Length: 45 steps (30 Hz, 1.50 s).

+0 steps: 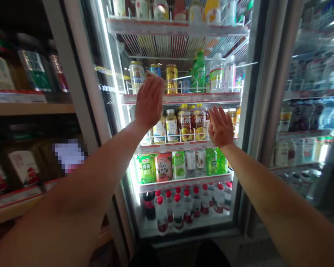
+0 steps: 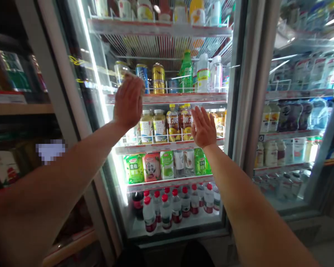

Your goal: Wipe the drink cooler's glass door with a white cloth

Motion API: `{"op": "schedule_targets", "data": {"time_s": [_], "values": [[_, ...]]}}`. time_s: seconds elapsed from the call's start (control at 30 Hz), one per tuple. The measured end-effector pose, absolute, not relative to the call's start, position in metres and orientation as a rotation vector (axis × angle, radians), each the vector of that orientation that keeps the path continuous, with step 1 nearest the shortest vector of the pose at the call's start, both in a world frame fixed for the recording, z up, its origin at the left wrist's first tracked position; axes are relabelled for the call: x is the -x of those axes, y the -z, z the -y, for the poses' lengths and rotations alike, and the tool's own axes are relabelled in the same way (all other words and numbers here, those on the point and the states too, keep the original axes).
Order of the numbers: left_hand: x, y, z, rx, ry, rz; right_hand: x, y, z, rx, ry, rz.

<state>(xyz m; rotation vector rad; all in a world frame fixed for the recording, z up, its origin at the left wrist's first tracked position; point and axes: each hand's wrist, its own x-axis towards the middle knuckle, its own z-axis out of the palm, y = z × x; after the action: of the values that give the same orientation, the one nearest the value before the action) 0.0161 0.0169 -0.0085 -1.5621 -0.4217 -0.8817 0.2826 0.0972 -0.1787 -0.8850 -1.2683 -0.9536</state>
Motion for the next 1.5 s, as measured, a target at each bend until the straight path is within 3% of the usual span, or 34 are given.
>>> {"op": "schedule_targets", "data": {"time_s": [0.1, 0.23, 0.33, 0.4, 0.57, 0.77, 1.0, 1.13, 1.27, 1.4, 1.5], "values": [[-0.009, 0.014, -0.020, 1.519, 0.979, 0.447, -0.283, 0.178, -0.096, 0.895, 0.946, 1.263], [-0.003, 0.046, -0.022, 1.757, 0.628, 0.396, -0.282, 0.180, -0.096, 0.883, 0.941, 1.265], [0.006, 0.034, -0.012, 1.824, 0.376, 0.342, -0.282, 0.183, -0.095, 0.867, 0.935, 1.259], [0.014, 0.013, -0.005, 1.727, 0.487, 0.395, -0.284, 0.176, -0.093, 0.842, 0.943, 1.262], [0.029, -0.007, 0.000, 1.459, 0.934, 0.531, -0.301, 0.107, -0.077, 0.765, 0.903, 1.042], [0.028, 0.023, -0.004, 1.527, 0.915, 0.541, -0.310, 0.024, -0.073, 0.791, 0.687, 0.949], [0.050, -0.024, 0.006, 1.572, 0.798, 0.546, -0.309, 0.037, -0.091, 0.708, 0.728, 0.960], [0.049, -0.069, -0.008, 1.481, 1.029, 0.516, -0.317, 0.035, -0.101, 0.687, 0.727, 0.929], [0.029, -0.061, -0.027, 1.483, 1.122, 0.495, -0.316, 0.034, -0.101, 0.700, 0.730, 0.927], [0.012, -0.036, -0.027, 1.560, 0.826, 0.491, -0.313, 0.034, -0.095, 0.750, 0.709, 0.916], [0.014, -0.061, -0.019, 1.488, 0.577, 0.522, -0.314, 0.034, -0.096, 0.792, 0.728, 0.926]]}}
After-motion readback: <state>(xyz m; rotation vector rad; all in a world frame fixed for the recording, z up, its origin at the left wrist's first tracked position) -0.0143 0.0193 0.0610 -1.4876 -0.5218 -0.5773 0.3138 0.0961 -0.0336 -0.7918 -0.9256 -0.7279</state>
